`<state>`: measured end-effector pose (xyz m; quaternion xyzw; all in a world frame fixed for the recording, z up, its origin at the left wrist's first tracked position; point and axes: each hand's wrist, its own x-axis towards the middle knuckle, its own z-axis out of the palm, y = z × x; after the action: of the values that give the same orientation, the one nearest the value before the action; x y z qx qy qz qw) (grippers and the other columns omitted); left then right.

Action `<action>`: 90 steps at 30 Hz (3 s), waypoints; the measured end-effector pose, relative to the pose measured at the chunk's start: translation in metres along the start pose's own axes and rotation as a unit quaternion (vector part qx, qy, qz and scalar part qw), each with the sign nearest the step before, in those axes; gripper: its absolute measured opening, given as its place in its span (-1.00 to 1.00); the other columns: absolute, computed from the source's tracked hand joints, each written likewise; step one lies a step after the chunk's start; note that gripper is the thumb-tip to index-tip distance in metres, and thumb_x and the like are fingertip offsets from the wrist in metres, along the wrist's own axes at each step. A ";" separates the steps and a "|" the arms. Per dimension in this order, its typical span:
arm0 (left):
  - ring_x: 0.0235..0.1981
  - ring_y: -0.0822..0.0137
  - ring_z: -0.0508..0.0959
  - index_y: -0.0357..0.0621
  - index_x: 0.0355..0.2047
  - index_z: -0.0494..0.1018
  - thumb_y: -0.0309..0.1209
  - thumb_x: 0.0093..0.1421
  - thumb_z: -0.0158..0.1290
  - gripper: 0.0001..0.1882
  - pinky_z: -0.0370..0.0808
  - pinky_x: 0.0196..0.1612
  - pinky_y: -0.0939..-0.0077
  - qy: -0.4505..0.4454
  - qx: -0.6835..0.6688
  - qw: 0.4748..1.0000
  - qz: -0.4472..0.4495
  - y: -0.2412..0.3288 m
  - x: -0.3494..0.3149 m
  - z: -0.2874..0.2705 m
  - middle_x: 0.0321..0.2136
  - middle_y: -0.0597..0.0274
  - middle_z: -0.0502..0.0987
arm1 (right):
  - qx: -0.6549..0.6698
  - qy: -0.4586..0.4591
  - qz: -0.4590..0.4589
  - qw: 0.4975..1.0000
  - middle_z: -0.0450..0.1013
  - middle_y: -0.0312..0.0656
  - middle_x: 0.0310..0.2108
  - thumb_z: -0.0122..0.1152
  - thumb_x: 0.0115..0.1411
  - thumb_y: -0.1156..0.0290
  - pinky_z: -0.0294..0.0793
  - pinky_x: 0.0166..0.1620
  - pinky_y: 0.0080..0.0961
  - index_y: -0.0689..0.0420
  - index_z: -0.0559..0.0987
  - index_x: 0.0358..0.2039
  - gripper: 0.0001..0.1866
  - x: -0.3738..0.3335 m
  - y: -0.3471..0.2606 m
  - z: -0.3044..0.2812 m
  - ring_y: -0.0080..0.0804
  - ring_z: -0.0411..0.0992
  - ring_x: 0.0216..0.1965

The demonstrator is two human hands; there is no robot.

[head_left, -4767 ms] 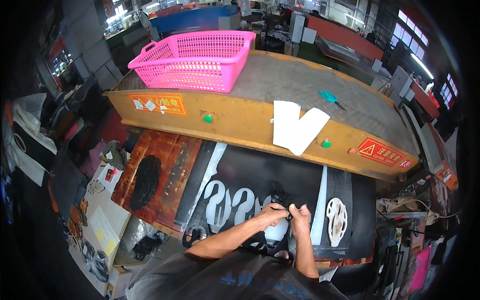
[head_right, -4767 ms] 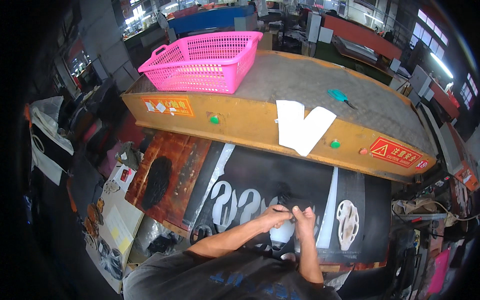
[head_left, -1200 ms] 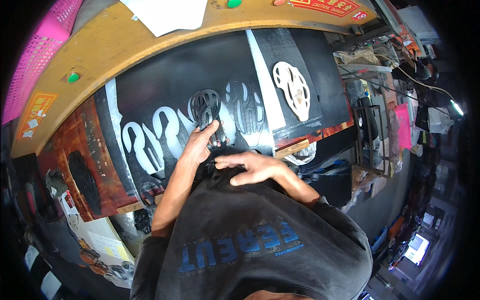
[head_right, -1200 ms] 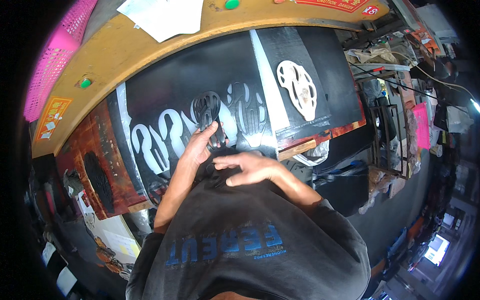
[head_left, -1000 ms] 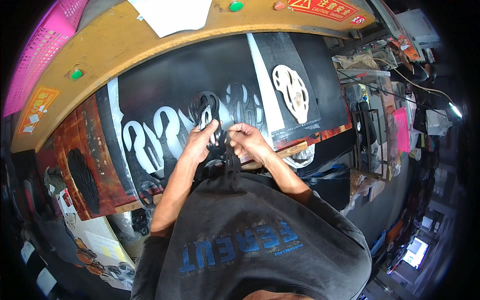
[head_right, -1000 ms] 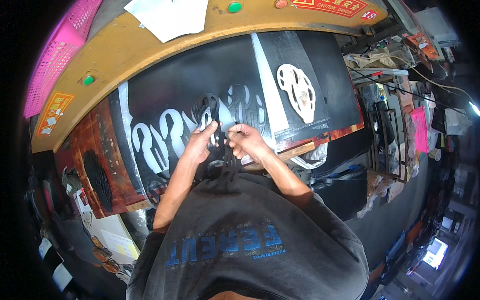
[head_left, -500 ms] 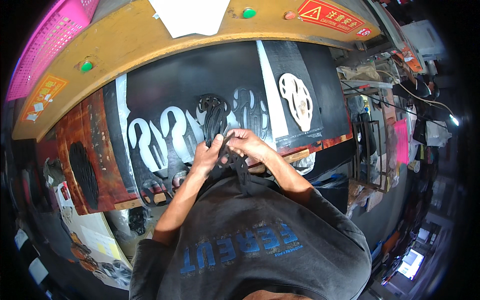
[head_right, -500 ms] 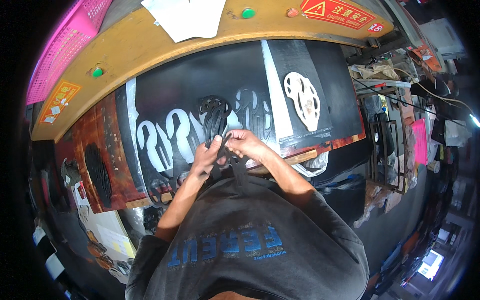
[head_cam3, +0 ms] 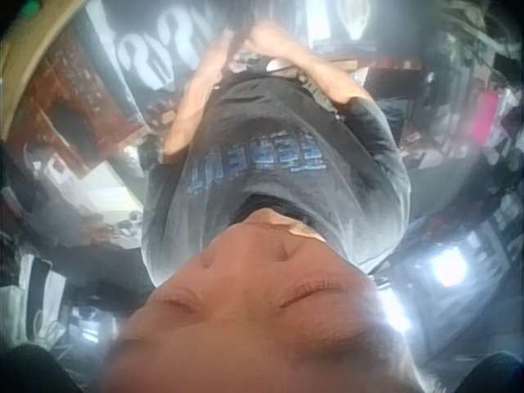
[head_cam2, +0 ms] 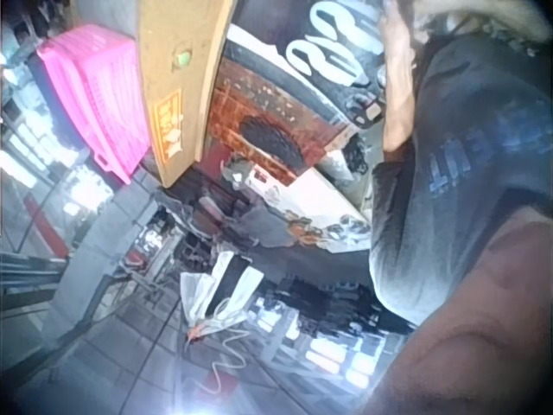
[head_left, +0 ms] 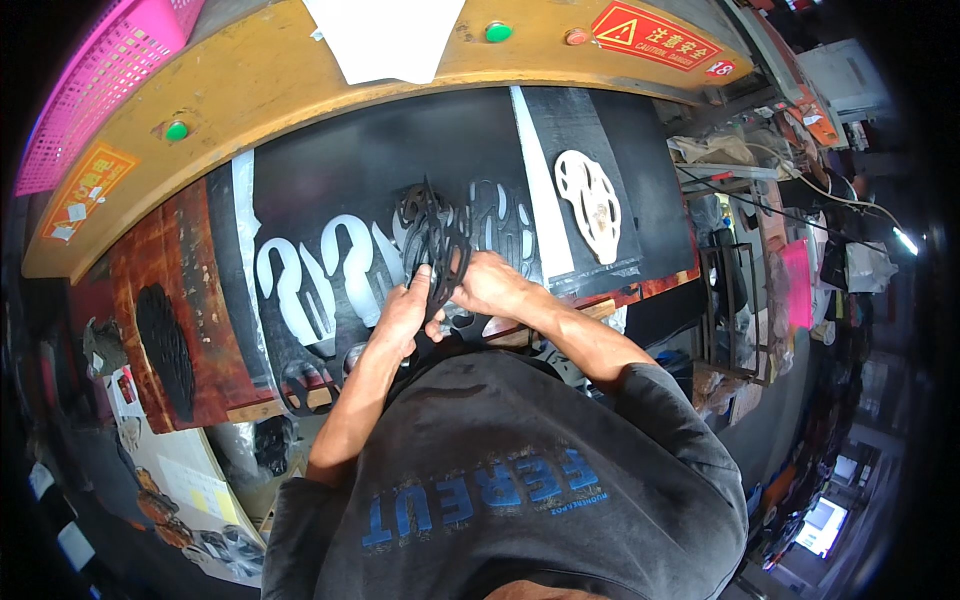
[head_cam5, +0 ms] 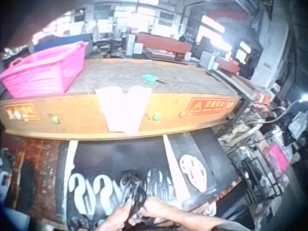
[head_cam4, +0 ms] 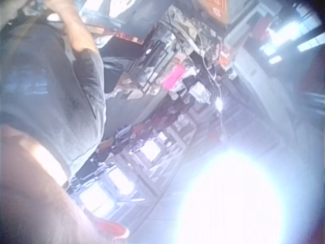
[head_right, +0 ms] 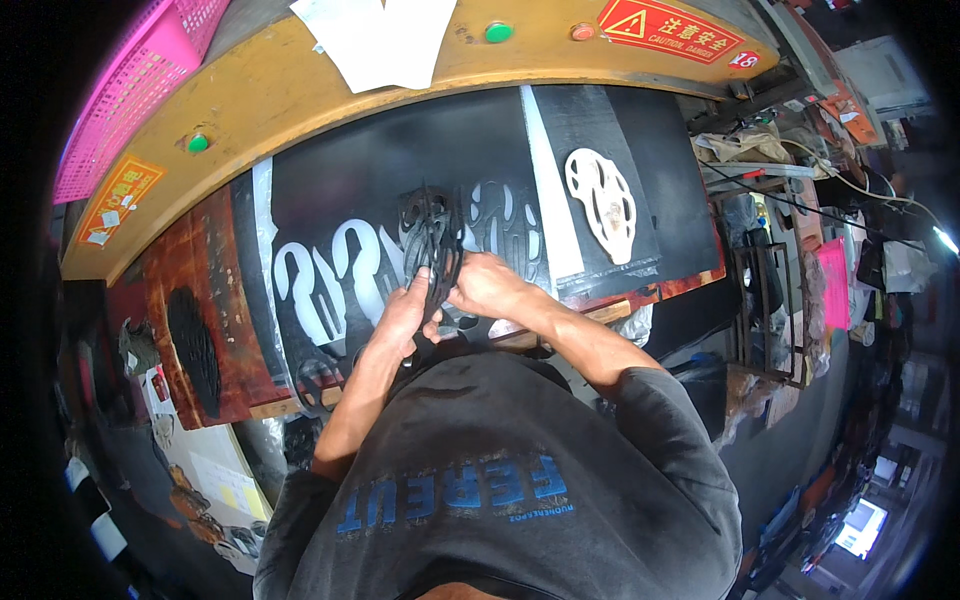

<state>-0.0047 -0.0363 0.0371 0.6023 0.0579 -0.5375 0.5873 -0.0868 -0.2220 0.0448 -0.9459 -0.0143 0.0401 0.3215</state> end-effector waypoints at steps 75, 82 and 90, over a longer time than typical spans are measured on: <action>-0.29 0.48 0.72 -0.29 -0.05 0.64 -0.34 0.51 0.11 -0.75 0.63 -0.28 0.51 -0.048 0.241 0.945 0.216 -0.042 -0.045 0.046 -0.31 0.17 0.72 | -0.111 0.058 0.016 0.992 0.37 0.02 0.40 0.57 0.03 0.29 0.23 0.51 -0.01 0.15 0.50 0.35 -0.16 -0.136 0.053 -0.028 0.11 0.21 0.50; -0.18 -0.22 0.67 -0.36 -0.21 0.63 -0.30 0.35 0.19 -0.71 0.60 -0.06 0.00 0.197 0.458 0.827 0.262 -0.057 -0.005 0.102 -0.20 -0.24 0.65 | -0.140 0.053 -0.005 0.989 0.31 0.10 0.44 0.52 0.10 0.24 0.11 0.55 0.07 0.25 0.47 0.35 -0.18 -0.112 0.078 -0.004 0.10 0.15 0.54; -0.06 -0.08 0.67 -0.30 -0.14 0.62 -0.49 0.32 0.20 -0.85 0.61 0.05 0.17 0.212 0.387 0.759 0.479 -0.069 0.030 0.117 -0.08 -0.09 0.64 | 0.100 0.146 0.039 0.983 0.60 0.14 -0.24 0.10 0.48 0.19 0.57 -0.03 -0.02 0.21 0.61 -0.23 -0.68 -0.092 0.107 -0.024 0.16 0.58 -0.13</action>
<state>-0.1083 -0.1225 0.0025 0.8257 -0.3282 -0.0214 0.4582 -0.1767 -0.3261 0.0045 -0.9045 0.0739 -0.0846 0.4114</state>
